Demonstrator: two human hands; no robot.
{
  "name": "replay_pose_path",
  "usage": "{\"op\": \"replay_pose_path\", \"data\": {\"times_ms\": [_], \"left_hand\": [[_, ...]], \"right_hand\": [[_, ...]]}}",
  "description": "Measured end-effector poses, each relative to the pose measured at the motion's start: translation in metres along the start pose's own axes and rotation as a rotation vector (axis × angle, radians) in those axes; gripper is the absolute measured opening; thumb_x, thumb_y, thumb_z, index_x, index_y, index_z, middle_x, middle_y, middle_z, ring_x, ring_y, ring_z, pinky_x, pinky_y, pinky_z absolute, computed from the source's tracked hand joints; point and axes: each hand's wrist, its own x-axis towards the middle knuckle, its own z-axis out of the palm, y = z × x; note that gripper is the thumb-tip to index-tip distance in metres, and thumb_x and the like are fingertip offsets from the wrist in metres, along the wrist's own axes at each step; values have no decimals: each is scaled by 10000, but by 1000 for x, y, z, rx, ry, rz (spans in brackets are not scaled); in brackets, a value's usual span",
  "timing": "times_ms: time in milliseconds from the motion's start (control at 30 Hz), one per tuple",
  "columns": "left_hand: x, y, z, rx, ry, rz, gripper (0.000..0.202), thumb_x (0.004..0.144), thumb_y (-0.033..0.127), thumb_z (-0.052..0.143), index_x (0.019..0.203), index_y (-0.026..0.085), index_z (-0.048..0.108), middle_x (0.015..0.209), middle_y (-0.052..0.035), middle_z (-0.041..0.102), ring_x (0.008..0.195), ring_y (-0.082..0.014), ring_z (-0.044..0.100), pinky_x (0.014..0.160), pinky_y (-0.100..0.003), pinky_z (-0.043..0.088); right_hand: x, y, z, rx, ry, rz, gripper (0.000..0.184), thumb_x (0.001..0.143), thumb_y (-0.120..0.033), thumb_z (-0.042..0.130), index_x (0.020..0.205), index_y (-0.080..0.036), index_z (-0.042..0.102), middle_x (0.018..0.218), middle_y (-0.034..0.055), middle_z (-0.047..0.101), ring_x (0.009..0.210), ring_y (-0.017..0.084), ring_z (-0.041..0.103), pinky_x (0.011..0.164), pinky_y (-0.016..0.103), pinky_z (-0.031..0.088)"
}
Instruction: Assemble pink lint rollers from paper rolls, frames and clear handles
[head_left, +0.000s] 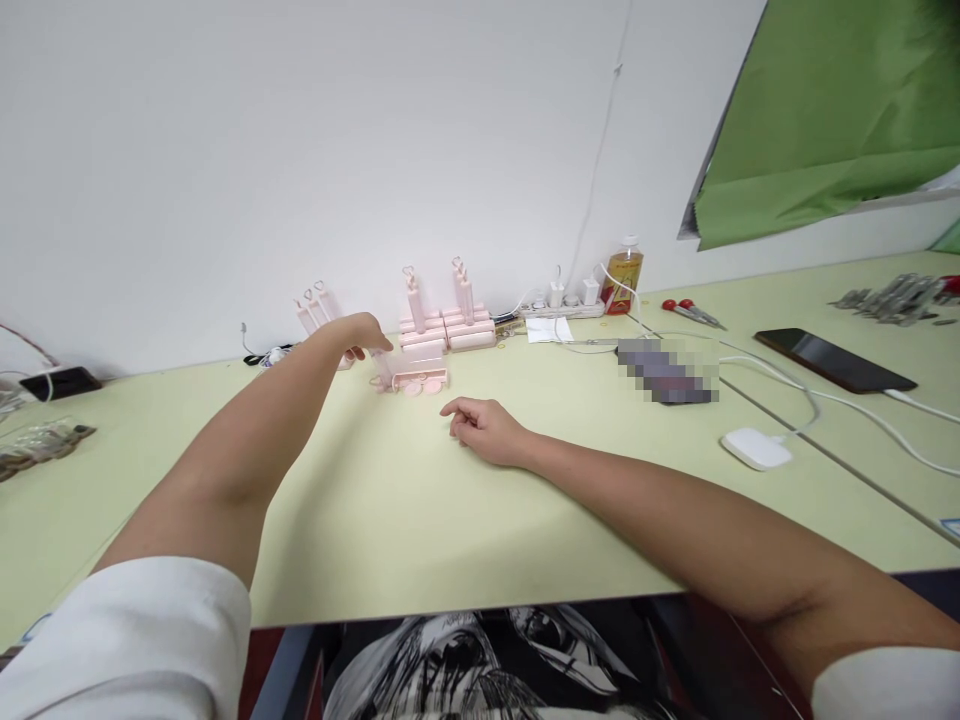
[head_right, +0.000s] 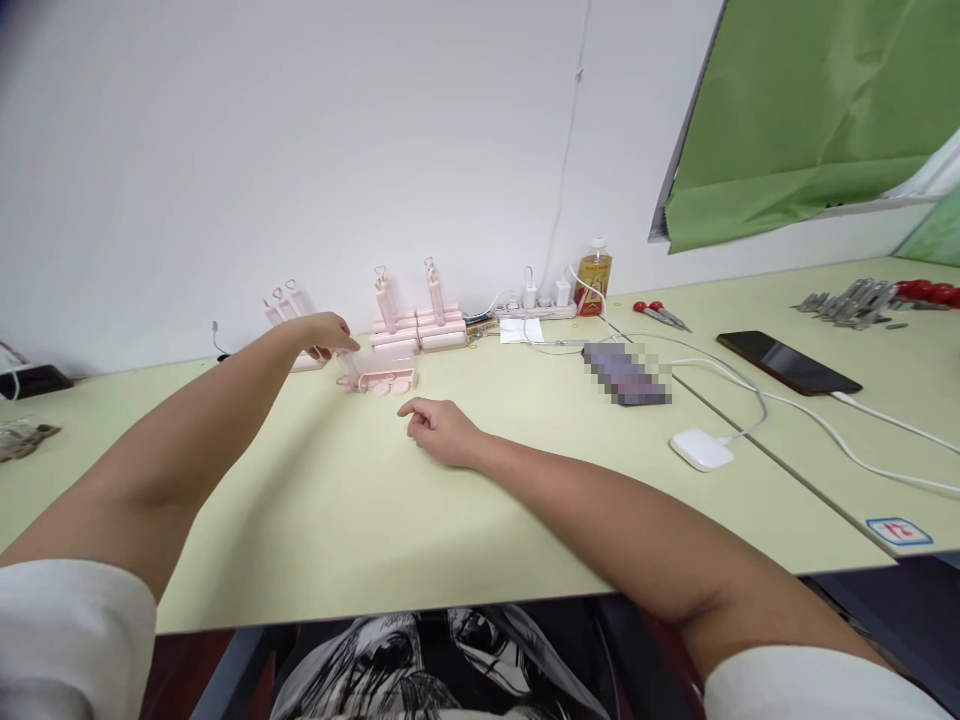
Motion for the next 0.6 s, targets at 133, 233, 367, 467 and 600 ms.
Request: {"op": "replay_pose_path", "data": {"times_ms": [133,233,367,467,600], "left_hand": [[4,-3,1,-20,8,8,594,627,390,790,1142,141,628,1017,-184,711,832,-287,705,639,-321,547],[10,-4,1,10,35,31,592,653,418,763,1166,158,620,1081,-177,700,888,-296,696,672,-323,545],[14,1,0,164,233,122,450,675,427,726,1051,186,678,1125,-145,697,1035,-313,651,799,-322,517],[13,5,2,187,166,77,440,634,435,756,971,159,690,978,-162,725,940,-328,679,765,-347,516],[15,2,4,116,80,15,410,600,347,788,931,133,674,748,-129,713,720,-290,697,668,-348,511]], "right_hand": [[0,0,0,-11,-1,0,348,756,-69,499,1068,-152,630,743,-16,623,643,111,587,667,256,455],[0,0,0,-7,-2,-4,345,756,-68,499,1065,-153,629,741,-17,621,641,110,585,663,255,453],[0,1,0,-3,-1,-8,340,751,-65,506,1053,-156,630,733,-21,615,639,108,581,660,251,451],[0,1,0,-5,0,-6,332,758,-72,507,1055,-155,631,744,-15,622,644,109,582,660,253,453],[-1,0,1,-4,-1,6,329,761,-74,509,1054,-156,634,756,-9,630,650,111,584,653,252,458]]}}
